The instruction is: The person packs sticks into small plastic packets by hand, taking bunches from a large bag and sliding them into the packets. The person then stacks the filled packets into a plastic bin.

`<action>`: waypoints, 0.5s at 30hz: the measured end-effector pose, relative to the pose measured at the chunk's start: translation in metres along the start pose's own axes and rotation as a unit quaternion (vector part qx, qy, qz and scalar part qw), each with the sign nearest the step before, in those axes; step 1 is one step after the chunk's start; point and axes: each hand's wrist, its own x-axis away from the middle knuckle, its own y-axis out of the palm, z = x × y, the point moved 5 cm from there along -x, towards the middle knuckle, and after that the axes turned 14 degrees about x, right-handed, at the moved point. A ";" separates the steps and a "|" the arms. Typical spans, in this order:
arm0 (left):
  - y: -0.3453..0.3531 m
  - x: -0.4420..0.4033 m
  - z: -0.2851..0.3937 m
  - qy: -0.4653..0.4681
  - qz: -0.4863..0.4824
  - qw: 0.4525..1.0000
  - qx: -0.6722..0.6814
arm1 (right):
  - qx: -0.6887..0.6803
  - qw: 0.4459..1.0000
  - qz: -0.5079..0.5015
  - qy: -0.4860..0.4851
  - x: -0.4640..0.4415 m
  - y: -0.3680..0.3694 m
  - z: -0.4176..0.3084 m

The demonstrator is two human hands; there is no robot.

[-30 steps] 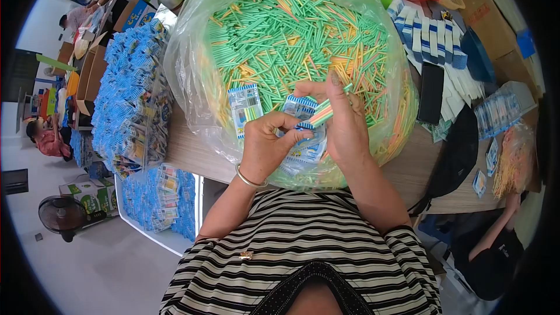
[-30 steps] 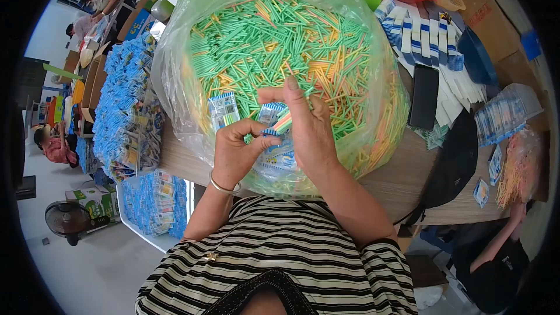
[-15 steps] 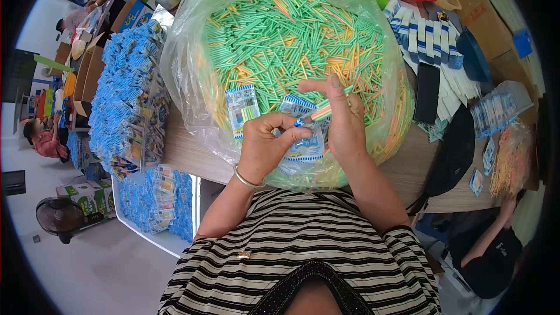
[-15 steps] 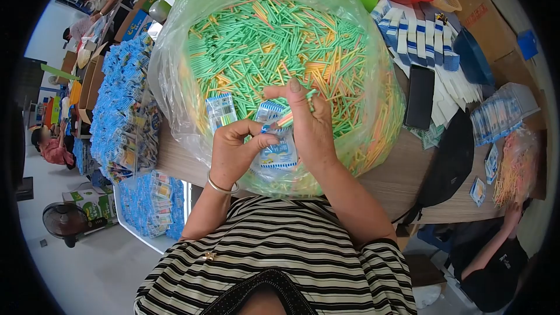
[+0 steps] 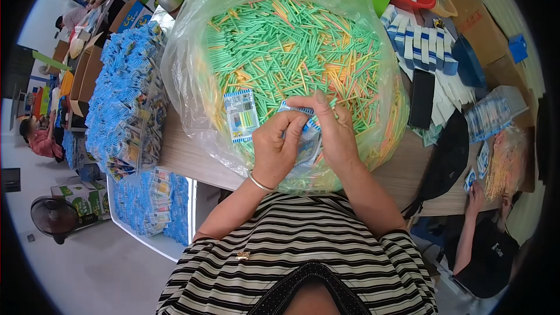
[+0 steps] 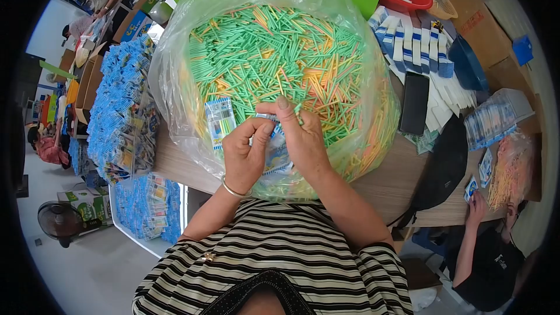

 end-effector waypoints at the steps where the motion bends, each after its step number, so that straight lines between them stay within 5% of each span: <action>1: 0.000 0.000 -0.002 0.001 0.001 1.000 0.002 | 0.002 1.000 0.000 -0.001 0.001 0.002 0.000; 4: 0.006 0.000 -0.012 -0.049 -0.028 0.979 0.198 | -0.030 0.998 0.044 -0.016 0.002 0.001 0.002; 9: 0.008 0.006 0.007 -0.051 -0.054 0.987 0.145 | -0.012 0.998 0.054 -0.030 0.001 -0.004 0.002; 15: -0.009 0.010 -0.022 -0.184 -0.085 0.969 0.142 | 0.035 0.998 -0.010 -0.046 0.002 -0.002 -0.009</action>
